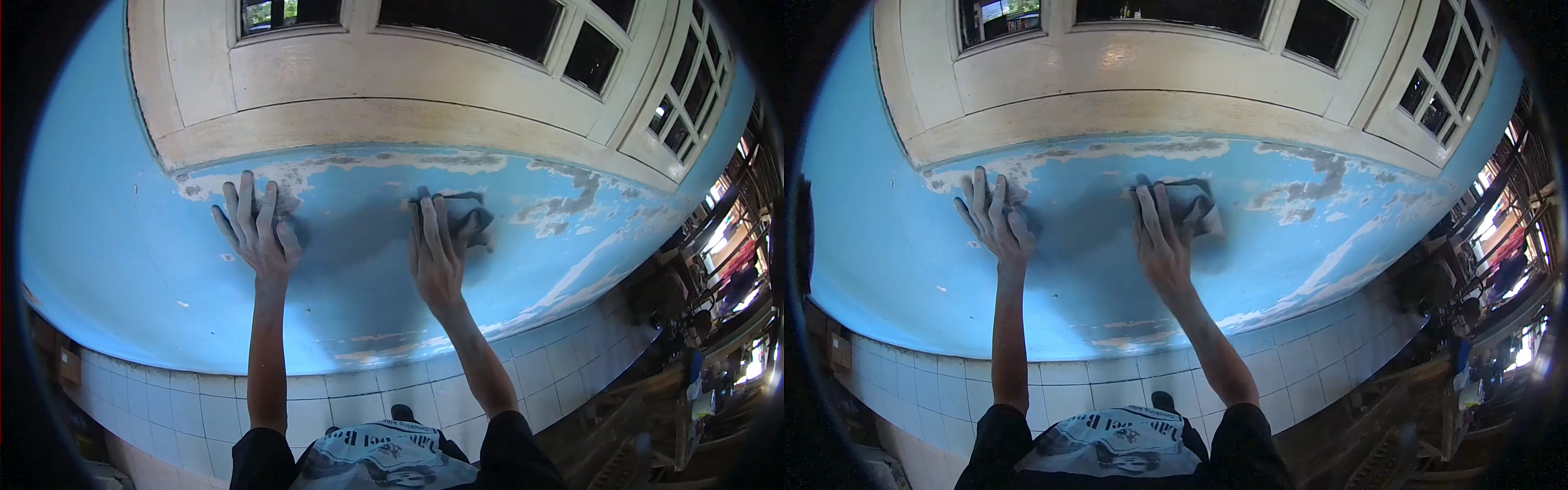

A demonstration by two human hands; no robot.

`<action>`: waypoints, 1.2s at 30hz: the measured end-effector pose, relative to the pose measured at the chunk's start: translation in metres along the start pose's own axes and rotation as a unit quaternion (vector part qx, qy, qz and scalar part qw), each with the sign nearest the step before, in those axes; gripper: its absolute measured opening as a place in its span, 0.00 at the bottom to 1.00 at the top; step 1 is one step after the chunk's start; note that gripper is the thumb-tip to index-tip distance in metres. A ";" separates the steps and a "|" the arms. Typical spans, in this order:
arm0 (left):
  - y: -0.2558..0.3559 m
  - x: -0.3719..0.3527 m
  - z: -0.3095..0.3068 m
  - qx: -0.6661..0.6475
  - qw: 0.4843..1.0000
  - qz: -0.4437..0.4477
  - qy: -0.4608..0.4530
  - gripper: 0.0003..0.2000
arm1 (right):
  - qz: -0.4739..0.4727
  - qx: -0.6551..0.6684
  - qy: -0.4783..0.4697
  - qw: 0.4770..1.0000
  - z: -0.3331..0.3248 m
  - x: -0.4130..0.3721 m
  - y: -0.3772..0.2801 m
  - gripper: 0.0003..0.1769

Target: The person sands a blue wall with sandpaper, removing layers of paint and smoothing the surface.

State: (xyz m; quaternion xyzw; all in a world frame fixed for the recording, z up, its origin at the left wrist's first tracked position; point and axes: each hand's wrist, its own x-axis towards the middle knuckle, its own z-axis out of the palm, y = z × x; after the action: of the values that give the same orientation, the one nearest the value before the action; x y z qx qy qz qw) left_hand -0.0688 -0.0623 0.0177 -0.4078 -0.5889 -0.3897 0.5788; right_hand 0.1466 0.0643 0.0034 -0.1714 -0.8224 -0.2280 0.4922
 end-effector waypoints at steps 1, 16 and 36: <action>0.000 -0.001 -0.001 0.001 1.000 -0.003 -0.004 0.22 | 0.001 -0.003 0.001 1.000 -0.002 0.000 0.004 0.21; -0.001 -0.001 -0.002 0.011 1.000 -0.005 -0.004 0.21 | 0.113 0.103 0.090 0.984 0.007 0.014 0.014 0.22; -0.001 0.000 0.001 0.012 1.000 -0.008 0.000 0.22 | 0.071 0.138 0.106 0.982 0.005 0.000 0.025 0.21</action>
State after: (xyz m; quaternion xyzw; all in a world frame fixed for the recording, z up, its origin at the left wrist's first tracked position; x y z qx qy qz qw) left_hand -0.0703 -0.0623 0.0181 -0.3964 -0.5963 -0.3873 0.5807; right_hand 0.1554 0.0876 0.0060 -0.1344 -0.7750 -0.0936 0.6103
